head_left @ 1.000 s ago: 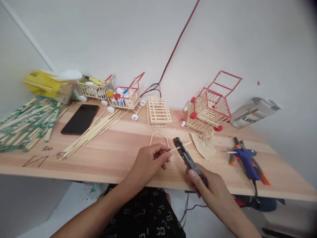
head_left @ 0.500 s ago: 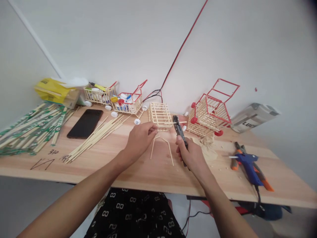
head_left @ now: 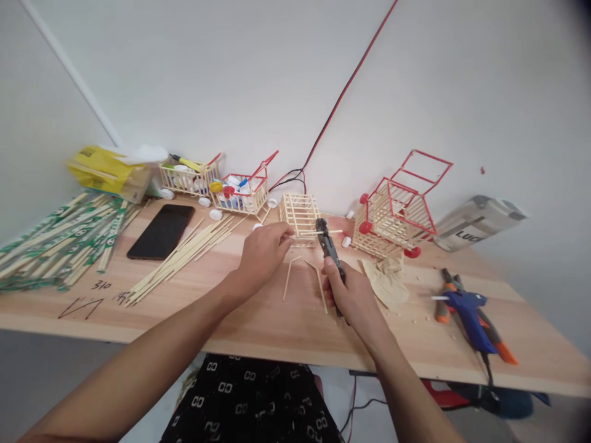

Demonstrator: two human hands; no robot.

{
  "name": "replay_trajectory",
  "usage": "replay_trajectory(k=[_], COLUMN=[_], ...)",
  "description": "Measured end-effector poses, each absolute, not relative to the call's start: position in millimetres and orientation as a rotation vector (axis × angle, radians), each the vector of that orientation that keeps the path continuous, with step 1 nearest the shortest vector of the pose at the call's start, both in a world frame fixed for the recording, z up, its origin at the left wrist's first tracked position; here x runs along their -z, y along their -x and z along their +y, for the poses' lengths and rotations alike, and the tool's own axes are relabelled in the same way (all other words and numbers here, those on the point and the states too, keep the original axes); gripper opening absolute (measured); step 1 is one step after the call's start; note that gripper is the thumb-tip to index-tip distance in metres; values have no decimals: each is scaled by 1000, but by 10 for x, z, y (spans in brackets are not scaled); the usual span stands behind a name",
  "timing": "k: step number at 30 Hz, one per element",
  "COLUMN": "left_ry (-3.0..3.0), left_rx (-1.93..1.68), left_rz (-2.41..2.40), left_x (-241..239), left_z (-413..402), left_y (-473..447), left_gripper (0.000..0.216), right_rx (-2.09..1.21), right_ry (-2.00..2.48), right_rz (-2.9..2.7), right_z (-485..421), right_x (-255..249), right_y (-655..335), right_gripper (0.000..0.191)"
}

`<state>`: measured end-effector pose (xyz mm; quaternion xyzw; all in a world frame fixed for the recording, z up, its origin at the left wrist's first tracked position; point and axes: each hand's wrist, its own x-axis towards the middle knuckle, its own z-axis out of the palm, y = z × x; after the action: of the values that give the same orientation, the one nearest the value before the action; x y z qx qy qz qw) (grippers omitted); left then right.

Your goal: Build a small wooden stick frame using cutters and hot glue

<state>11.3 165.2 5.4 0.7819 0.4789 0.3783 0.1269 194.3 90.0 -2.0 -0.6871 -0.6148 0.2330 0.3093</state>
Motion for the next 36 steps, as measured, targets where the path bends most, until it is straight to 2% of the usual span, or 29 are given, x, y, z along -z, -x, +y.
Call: replay_trajectory(k=[22, 36], left_ry=[-2307, -2314], left_rx=[-1277, -1274], left_rz=[1175, 1218], left_x=[-172, -265], left_z=[1498, 1291], left_y=[-222, -247], left_gripper=[14, 16], right_rx=[-628, -601], right_ry=[1676, 1693], right_rz=[-1684, -1726], right_z=[691, 562], right_x=[-7, -81], right_y=[-1873, -1851], right_gripper=[46, 42])
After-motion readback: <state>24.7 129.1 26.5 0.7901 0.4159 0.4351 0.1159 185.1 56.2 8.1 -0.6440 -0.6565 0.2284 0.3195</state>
